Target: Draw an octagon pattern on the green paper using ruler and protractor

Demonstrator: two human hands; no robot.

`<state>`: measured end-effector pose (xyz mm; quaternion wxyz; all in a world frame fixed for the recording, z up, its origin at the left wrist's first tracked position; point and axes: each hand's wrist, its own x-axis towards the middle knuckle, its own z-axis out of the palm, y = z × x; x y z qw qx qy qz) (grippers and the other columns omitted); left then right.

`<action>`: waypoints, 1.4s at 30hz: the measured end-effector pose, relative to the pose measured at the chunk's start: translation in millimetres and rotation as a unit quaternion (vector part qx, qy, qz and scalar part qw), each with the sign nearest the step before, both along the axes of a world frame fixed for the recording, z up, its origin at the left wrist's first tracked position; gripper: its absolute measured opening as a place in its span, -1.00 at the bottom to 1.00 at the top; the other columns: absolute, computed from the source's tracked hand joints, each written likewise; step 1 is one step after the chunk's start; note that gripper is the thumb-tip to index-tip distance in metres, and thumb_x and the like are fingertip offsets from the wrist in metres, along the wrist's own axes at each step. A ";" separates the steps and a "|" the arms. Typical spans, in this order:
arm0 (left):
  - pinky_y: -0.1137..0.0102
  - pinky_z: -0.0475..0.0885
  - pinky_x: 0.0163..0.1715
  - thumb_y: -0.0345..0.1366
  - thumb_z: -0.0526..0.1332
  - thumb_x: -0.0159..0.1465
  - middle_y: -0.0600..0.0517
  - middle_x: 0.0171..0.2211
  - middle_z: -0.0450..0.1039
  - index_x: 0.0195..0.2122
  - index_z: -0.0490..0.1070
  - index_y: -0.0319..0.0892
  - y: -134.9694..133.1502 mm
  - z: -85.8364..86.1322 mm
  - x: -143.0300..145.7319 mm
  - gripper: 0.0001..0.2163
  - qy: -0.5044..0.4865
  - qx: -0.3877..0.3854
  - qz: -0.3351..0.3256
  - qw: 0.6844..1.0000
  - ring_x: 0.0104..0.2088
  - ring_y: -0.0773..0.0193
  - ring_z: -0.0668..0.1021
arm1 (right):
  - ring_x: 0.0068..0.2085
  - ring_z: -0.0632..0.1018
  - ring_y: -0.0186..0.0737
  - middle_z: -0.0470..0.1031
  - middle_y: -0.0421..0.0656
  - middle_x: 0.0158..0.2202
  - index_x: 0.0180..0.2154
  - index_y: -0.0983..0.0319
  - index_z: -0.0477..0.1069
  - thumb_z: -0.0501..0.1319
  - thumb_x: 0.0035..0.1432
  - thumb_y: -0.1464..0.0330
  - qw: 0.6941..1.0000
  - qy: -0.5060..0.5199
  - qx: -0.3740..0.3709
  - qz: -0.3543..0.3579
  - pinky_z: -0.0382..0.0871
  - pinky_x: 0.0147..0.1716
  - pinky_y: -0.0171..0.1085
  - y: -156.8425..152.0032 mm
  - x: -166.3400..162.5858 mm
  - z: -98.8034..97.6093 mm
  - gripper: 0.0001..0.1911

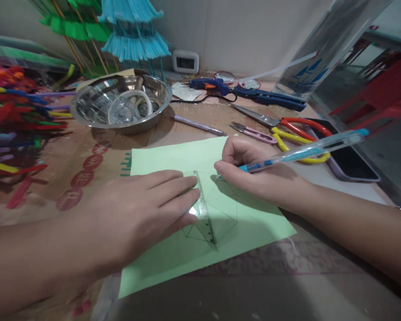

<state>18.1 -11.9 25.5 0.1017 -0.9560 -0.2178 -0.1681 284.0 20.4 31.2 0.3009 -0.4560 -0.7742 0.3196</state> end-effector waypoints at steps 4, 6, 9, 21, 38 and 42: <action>0.25 0.69 -0.03 -0.24 -0.09 0.71 -0.17 0.03 0.74 0.08 0.61 -0.28 0.0 -1.3 0.8 -0.55 -0.006 -0.009 -0.004 1.000 0.07 0.05 0.74 | -0.45 0.30 -0.29 0.32 -0.28 -0.49 -0.42 0.12 0.28 0.31 0.23 0.26 1.000 -0.006 0.003 0.002 0.13 -0.47 -0.25 1.0 0.3 -0.2 -0.74; 0.26 0.68 -0.03 -0.24 -0.09 0.71 -0.16 0.04 0.74 0.08 0.61 -0.27 0.1 -1.4 1.5 -0.56 -0.008 -0.010 -0.005 1.000 0.07 0.06 0.73 | -0.45 0.29 -0.29 0.31 -0.28 -0.49 -0.42 0.12 0.28 0.31 0.23 0.25 1.000 -0.007 0.003 0.003 0.12 -0.47 -0.25 1.2 0.4 -0.6 -0.74; 0.25 0.69 -0.05 -0.24 -0.08 0.71 -0.17 0.05 0.74 0.09 0.61 -0.28 0.1 -1.2 1.8 -0.56 -0.005 -0.007 -0.005 1.000 0.08 0.04 0.74 | -0.45 0.30 -0.28 0.30 -0.28 -0.49 -0.42 0.11 0.27 0.31 0.24 0.24 1.000 -0.008 0.000 0.001 0.13 -0.48 -0.25 1.1 0.4 -1.3 -0.74; 0.24 0.70 0.03 -0.25 -0.10 0.71 -0.17 0.05 0.74 0.10 0.61 -0.27 -0.4 -1.7 0.7 -0.55 0.002 -0.008 -0.002 1.000 0.11 0.04 0.74 | -0.44 0.29 -0.28 0.30 -0.27 -0.49 -0.42 0.11 0.26 0.30 0.23 0.23 1.000 -0.012 -0.005 -0.002 0.12 -0.47 -0.25 0.5 0.3 -0.9 -0.73; 0.24 0.65 -0.05 -0.26 -0.10 0.70 -0.18 0.05 0.73 0.08 0.59 -0.27 -0.5 1.1 0.8 -0.57 0.004 0.001 0.001 1.000 0.10 0.03 0.72 | -0.45 0.33 -0.27 0.32 -0.28 -0.48 -0.41 0.11 0.28 0.30 0.24 0.25 1.000 -0.001 0.001 0.003 0.15 -0.46 -0.24 0.8 0.8 -1.5 -0.76; 0.22 0.65 -0.08 -0.26 -0.11 0.71 -0.18 0.04 0.73 0.09 0.58 -0.28 -1.7 0.5 0.9 -0.56 0.005 0.007 -0.002 1.000 0.07 0.02 0.73 | -0.45 0.32 -0.28 0.31 -0.28 -0.48 -0.41 0.11 0.28 0.30 0.24 0.25 1.000 0.000 0.007 0.005 0.15 -0.47 -0.25 1.3 0.9 -2.1 -0.75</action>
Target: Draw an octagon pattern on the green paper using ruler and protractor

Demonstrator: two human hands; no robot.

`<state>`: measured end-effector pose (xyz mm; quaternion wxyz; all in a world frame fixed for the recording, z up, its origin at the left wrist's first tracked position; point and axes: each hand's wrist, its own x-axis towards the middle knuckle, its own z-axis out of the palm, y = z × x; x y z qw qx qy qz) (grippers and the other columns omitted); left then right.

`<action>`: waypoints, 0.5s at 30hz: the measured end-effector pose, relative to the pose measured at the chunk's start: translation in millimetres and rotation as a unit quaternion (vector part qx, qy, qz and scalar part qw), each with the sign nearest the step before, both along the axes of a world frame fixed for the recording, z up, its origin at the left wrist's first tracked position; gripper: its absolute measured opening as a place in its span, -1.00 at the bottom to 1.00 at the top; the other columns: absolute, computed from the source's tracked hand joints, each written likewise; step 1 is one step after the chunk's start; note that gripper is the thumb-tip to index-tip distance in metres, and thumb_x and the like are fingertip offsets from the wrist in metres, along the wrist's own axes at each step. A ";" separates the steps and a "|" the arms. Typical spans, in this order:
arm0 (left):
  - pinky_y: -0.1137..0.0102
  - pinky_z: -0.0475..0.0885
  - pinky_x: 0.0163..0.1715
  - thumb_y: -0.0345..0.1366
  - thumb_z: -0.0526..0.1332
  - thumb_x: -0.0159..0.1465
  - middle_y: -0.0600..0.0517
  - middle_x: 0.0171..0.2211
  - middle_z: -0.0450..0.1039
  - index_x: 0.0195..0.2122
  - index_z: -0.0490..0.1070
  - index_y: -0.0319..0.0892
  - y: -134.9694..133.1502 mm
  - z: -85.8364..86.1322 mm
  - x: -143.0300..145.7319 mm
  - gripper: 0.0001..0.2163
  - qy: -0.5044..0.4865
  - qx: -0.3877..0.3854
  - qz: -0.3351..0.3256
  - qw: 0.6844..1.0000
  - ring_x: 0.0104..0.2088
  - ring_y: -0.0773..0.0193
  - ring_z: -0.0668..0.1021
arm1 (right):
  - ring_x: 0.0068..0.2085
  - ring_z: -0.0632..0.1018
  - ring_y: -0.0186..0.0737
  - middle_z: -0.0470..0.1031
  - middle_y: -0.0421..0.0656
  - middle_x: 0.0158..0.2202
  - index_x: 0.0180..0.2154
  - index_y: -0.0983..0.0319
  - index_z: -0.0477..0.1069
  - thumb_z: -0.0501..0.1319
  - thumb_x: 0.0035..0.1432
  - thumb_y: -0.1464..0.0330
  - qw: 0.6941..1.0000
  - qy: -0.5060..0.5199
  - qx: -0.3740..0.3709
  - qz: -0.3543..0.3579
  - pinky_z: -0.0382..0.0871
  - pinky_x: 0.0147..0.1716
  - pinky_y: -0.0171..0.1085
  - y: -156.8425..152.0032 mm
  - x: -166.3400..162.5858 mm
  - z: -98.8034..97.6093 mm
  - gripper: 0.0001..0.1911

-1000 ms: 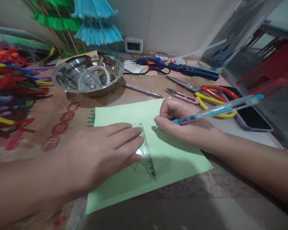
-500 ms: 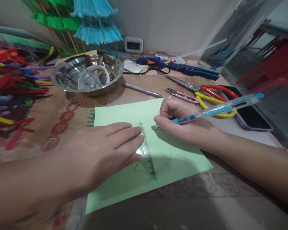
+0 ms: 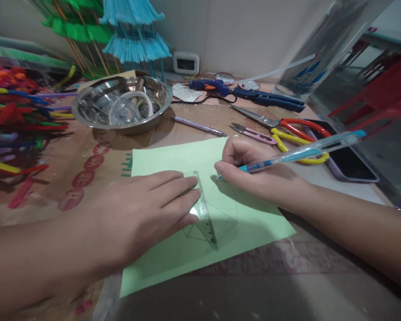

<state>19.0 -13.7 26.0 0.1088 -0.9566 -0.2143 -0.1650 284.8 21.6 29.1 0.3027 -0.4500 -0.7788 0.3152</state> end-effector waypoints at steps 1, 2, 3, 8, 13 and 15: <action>0.21 0.65 -0.09 -0.26 -0.10 0.71 -0.19 0.04 0.73 0.09 0.58 -0.29 0.0 -0.9 0.0 -0.56 0.002 0.001 0.001 1.000 0.07 0.01 0.73 | -0.45 0.32 -0.28 0.31 -0.29 -0.48 -0.41 0.11 0.28 0.30 0.24 0.25 1.000 0.001 0.003 0.002 0.15 -0.47 -0.25 0.1 -0.1 -0.2 -0.75; 0.20 0.65 -0.09 -0.26 -0.11 0.71 -0.19 0.04 0.73 0.09 0.58 -0.29 0.0 -1.7 0.1 -0.56 0.003 0.003 0.001 1.000 0.07 0.00 0.74 | -0.45 0.32 -0.28 0.31 -0.28 -0.49 -0.42 0.11 0.28 0.30 0.24 0.25 1.000 0.001 0.006 0.003 0.15 -0.47 -0.25 0.3 -0.2 -0.4 -0.75; 0.19 0.65 -0.10 -0.26 -0.12 0.71 -0.20 0.04 0.73 0.09 0.58 -0.30 0.1 -2.4 0.2 -0.55 0.005 0.003 0.002 1.000 0.06 0.00 0.74 | -0.45 0.32 -0.28 0.31 -0.28 -0.49 -0.42 0.12 0.28 0.30 0.23 0.26 1.000 0.000 0.007 0.003 0.15 -0.47 -0.25 0.4 -0.4 -0.5 -0.75; 0.21 0.65 -0.12 -0.26 -0.12 0.71 -0.19 0.04 0.73 0.09 0.58 -0.29 0.2 -1.5 0.7 -0.55 0.001 0.003 0.002 1.000 0.07 0.01 0.74 | -0.45 0.31 -0.28 0.30 -0.29 -0.49 -0.42 0.12 0.27 0.30 0.24 0.25 1.000 0.000 0.003 0.001 0.14 -0.47 -0.26 0.9 -0.1 -1.1 -0.74; 0.17 0.68 -0.12 -0.26 -0.10 0.71 -0.18 0.05 0.74 0.09 0.57 -0.30 0.3 -0.8 0.9 -0.57 -0.002 0.005 -0.004 1.000 0.05 -0.01 0.75 | -0.45 0.31 -0.29 0.30 -0.29 -0.49 -0.41 0.11 0.27 0.30 0.24 0.26 1.000 -0.001 0.012 0.005 0.13 -0.48 -0.26 1.3 0.5 -1.8 -0.75; 0.16 0.69 -0.10 -0.27 -0.10 0.71 -0.17 0.05 0.74 0.09 0.57 -0.30 0.0 -1.7 0.4 -0.58 -0.003 0.007 -0.005 1.000 0.05 -0.01 0.76 | -0.46 0.30 -0.29 0.29 -0.29 -0.49 -0.42 0.11 0.26 0.29 0.24 0.26 1.000 -0.002 0.012 0.007 0.12 -0.48 -0.27 1.3 0.1 -1.9 -0.75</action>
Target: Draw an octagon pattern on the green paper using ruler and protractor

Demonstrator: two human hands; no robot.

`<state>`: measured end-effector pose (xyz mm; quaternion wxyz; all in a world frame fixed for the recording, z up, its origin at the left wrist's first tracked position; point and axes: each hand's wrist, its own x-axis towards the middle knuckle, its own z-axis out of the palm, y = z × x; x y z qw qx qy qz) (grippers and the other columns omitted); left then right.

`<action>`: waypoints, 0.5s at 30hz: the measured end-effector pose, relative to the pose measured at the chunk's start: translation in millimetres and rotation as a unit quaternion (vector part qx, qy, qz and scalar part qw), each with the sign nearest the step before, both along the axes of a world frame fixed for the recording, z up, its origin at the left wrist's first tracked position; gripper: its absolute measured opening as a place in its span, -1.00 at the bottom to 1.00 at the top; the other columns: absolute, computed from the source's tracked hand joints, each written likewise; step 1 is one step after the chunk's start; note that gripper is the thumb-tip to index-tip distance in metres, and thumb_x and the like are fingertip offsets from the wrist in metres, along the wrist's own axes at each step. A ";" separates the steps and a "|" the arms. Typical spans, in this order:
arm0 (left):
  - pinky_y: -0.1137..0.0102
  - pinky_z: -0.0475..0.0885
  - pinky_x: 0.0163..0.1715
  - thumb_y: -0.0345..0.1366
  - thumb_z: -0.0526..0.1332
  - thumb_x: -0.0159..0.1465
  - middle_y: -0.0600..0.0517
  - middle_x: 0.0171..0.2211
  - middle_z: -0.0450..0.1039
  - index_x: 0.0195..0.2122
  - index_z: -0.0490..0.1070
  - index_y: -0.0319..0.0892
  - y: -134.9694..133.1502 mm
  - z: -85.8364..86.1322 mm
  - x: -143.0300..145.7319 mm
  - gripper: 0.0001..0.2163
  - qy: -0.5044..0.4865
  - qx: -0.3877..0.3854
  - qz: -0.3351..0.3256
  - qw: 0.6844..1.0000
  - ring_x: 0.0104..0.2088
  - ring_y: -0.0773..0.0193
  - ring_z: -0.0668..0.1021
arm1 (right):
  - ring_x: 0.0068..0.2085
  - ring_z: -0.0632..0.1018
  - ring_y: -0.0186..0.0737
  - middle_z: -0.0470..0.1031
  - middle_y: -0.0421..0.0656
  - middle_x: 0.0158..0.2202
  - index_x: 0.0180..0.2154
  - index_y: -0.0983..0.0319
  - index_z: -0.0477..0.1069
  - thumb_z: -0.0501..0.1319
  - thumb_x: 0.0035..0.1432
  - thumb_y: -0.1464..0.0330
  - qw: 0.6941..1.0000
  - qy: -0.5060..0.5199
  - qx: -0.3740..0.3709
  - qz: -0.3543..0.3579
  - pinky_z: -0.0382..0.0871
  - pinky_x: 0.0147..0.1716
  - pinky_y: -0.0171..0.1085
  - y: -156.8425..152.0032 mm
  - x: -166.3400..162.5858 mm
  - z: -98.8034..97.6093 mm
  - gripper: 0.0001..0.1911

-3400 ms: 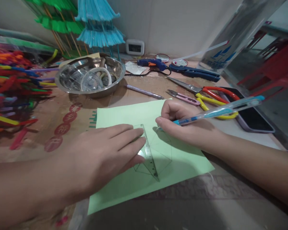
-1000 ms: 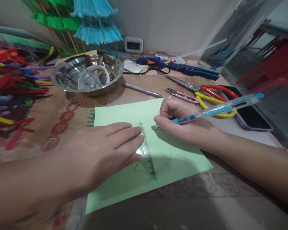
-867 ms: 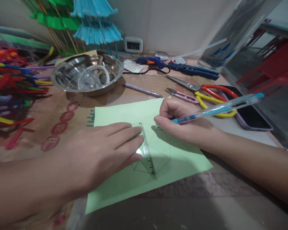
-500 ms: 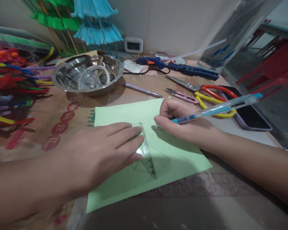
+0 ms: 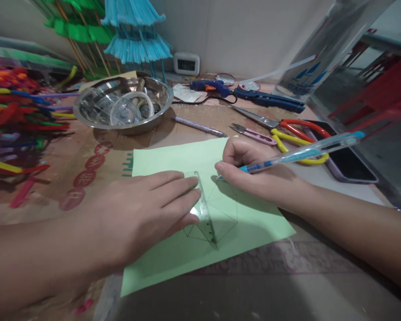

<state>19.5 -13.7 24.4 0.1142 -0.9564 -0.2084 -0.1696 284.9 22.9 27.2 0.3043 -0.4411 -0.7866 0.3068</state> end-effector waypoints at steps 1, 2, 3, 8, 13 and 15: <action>0.16 0.69 -0.09 -0.27 -0.10 0.71 -0.17 0.06 0.74 0.10 0.56 -0.30 -0.2 -0.3 -0.2 -0.58 0.000 0.001 0.000 1.000 0.06 -0.01 0.76 | -0.46 0.30 -0.29 0.28 -0.29 -0.49 -0.42 0.11 0.26 0.29 0.24 0.26 1.000 0.000 0.000 -0.001 0.12 -0.48 -0.27 -0.1 -0.3 0.0 -0.75; 0.16 0.70 -0.08 -0.27 -0.10 0.71 -0.17 0.06 0.74 0.11 0.56 -0.30 -0.4 -0.4 -0.2 -0.58 0.001 0.000 0.000 1.000 0.07 -0.01 0.76 | -0.46 0.30 -0.29 0.28 -0.29 -0.49 -0.42 0.11 0.26 0.29 0.24 0.25 1.000 0.000 -0.001 -0.002 0.12 -0.49 -0.26 -0.3 -0.6 0.1 -0.75; 0.16 0.70 -0.08 -0.27 -0.10 0.71 -0.17 0.06 0.75 0.11 0.56 -0.30 -0.5 -0.3 -0.1 -0.58 0.001 0.000 -0.002 1.000 0.07 -0.01 0.76 | -0.46 0.30 -0.29 0.29 -0.29 -0.49 -0.42 0.11 0.27 0.29 0.24 0.25 1.000 0.001 -0.004 -0.003 0.12 -0.49 -0.26 -0.5 -0.8 0.2 -0.75; 0.12 0.72 -0.14 -0.27 -0.13 0.71 -0.18 0.05 0.75 0.10 0.56 -0.30 1.0 2.2 -0.1 -0.55 0.002 0.000 -0.002 1.000 0.06 -0.04 0.78 | -0.47 0.31 -0.30 0.30 -0.29 -0.50 -0.42 0.11 0.27 0.29 0.24 0.24 1.000 -0.001 -0.010 -0.008 0.13 -0.50 -0.25 -0.8 -0.7 1.2 -0.75; 0.14 0.73 -0.15 -0.26 -0.15 0.72 -0.18 0.05 0.76 0.10 0.58 -0.29 2.3 2.7 -1.3 -0.53 0.006 0.004 0.003 1.000 0.06 -0.03 0.78 | -0.47 0.30 -0.31 0.30 -0.30 -0.50 -0.42 0.11 0.28 0.29 0.23 0.27 1.000 -0.002 -0.005 -0.012 0.12 -0.50 -0.26 -0.7 -1.1 1.5 -0.76; 0.15 0.73 -0.14 -0.27 -0.16 0.72 -0.18 0.04 0.76 0.08 0.59 -0.29 2.1 2.7 -0.6 -0.52 0.007 0.004 0.004 1.000 0.05 -0.01 0.79 | -0.47 0.31 -0.31 0.30 -0.30 -0.50 -0.42 0.11 0.28 0.29 0.23 0.26 1.000 -0.004 -0.003 -0.016 0.12 -0.50 -0.26 -1.0 -1.4 1.2 -0.76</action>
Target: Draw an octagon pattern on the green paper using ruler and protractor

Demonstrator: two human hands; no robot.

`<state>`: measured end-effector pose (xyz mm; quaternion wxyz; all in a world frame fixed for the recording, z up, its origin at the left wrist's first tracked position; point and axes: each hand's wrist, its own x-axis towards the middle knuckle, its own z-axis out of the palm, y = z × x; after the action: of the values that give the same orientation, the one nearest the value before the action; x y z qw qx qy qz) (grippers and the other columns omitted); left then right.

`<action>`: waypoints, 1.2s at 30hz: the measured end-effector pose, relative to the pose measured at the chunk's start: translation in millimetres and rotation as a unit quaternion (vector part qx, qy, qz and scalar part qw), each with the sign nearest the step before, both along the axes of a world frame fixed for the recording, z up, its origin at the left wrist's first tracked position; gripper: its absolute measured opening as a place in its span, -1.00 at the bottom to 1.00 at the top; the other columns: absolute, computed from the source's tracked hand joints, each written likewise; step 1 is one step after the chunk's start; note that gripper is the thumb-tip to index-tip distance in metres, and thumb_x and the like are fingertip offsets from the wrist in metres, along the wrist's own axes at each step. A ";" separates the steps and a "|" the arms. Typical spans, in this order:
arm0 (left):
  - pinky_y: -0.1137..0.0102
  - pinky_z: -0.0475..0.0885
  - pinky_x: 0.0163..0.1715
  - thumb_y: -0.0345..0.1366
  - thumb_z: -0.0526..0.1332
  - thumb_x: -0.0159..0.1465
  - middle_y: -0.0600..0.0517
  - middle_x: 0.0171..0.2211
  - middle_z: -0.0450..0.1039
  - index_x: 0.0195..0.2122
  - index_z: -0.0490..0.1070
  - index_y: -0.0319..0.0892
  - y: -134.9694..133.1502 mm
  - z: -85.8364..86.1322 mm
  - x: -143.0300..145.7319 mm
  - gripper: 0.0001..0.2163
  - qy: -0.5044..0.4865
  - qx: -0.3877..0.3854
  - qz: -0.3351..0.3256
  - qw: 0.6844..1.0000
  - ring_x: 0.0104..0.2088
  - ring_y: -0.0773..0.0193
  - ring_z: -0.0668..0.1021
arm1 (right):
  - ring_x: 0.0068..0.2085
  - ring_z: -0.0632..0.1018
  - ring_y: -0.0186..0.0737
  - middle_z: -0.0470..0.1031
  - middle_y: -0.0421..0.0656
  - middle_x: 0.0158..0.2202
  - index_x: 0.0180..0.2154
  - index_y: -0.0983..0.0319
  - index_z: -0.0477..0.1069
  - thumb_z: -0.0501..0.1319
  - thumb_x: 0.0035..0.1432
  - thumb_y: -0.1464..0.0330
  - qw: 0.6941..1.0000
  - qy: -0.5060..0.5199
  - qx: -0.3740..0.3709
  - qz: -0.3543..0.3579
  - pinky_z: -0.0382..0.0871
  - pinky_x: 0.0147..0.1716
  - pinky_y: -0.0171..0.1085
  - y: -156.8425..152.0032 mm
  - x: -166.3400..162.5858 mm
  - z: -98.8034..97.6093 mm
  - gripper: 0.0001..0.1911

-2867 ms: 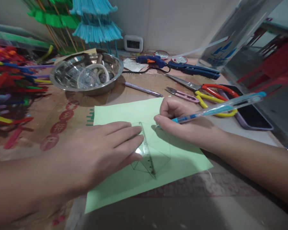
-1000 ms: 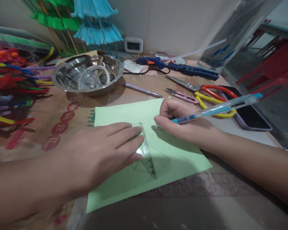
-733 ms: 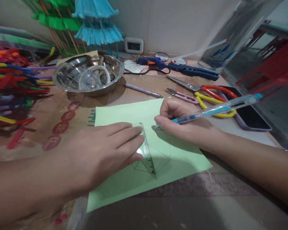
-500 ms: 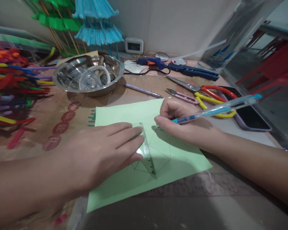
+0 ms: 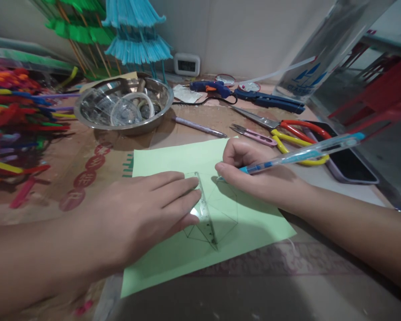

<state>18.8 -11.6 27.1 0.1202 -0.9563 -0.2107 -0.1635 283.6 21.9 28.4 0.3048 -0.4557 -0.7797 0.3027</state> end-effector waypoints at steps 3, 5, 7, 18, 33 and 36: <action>0.16 0.73 -0.12 -0.26 -0.15 0.72 -0.16 0.04 0.76 0.08 0.60 -0.28 -0.8 -0.5 1.9 -0.52 0.001 0.005 0.000 1.000 0.04 -0.01 0.79 | -0.47 0.31 -0.30 0.29 -0.30 -0.50 -0.43 0.11 0.28 0.29 0.23 0.24 1.000 -0.001 0.000 0.000 0.13 -0.50 -0.26 -0.3 0.4 -0.5 -0.75; 0.16 0.73 -0.11 -0.27 -0.15 0.72 -0.14 0.04 0.77 0.08 0.59 -0.28 -1.2 -1.5 3.0 -0.52 -0.005 0.010 0.000 1.000 0.03 0.00 0.79 | -0.48 0.30 -0.31 0.28 -0.31 -0.51 -0.43 0.11 0.27 0.29 0.23 0.24 1.000 0.002 -0.002 0.002 0.13 -0.51 -0.26 -0.4 1.0 -0.7 -0.75; 0.17 0.73 -0.13 -0.28 -0.15 0.72 -0.13 0.03 0.77 0.08 0.59 -0.28 -1.3 -2.3 3.3 -0.53 -0.007 0.010 0.000 1.000 0.03 0.01 0.79 | -0.48 0.30 -0.31 0.28 -0.31 -0.51 -0.43 0.11 0.27 0.29 0.23 0.24 1.000 0.004 -0.005 0.002 0.13 -0.51 -0.26 -0.4 1.4 -0.6 -0.75; 0.27 0.66 0.00 -0.25 -0.13 0.71 -0.14 0.03 0.74 0.09 0.61 -0.25 -2.1 -1.6 1.8 -0.52 -0.006 -0.026 0.009 1.000 0.07 0.09 0.73 | -0.48 0.30 -0.30 0.29 -0.30 -0.50 -0.42 0.11 0.27 0.29 0.24 0.23 1.000 0.000 -0.016 0.003 0.12 -0.50 -0.25 -0.8 0.5 0.7 -0.74; 0.24 0.53 -0.38 -0.22 -0.15 0.71 -0.13 -0.08 0.69 -0.05 0.57 -0.19 -1.6 -2.0 3.6 -0.53 0.011 -0.019 0.019 1.000 -0.21 0.11 0.71 | -0.48 0.30 -0.31 0.29 -0.31 -0.51 -0.42 0.11 0.26 0.30 0.24 0.25 1.000 0.005 -0.023 0.011 0.14 -0.50 -0.26 -1.3 0.7 0.5 -0.74; 0.23 0.51 -0.39 -0.19 -0.14 0.71 -0.11 -0.08 0.67 -0.03 0.55 -0.17 -1.5 -1.4 2.7 -0.55 0.015 -0.030 0.022 0.999 -0.22 0.11 0.71 | -0.48 0.31 -0.31 0.30 -0.31 -0.51 -0.42 0.10 0.27 0.30 0.24 0.25 1.000 0.006 -0.019 0.010 0.14 -0.51 -0.26 -1.2 0.2 1.3 -0.75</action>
<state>21.6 -13.0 25.7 0.0982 -0.9571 -0.2341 -0.1399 283.7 20.7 29.6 0.2971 -0.4518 -0.7766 0.3234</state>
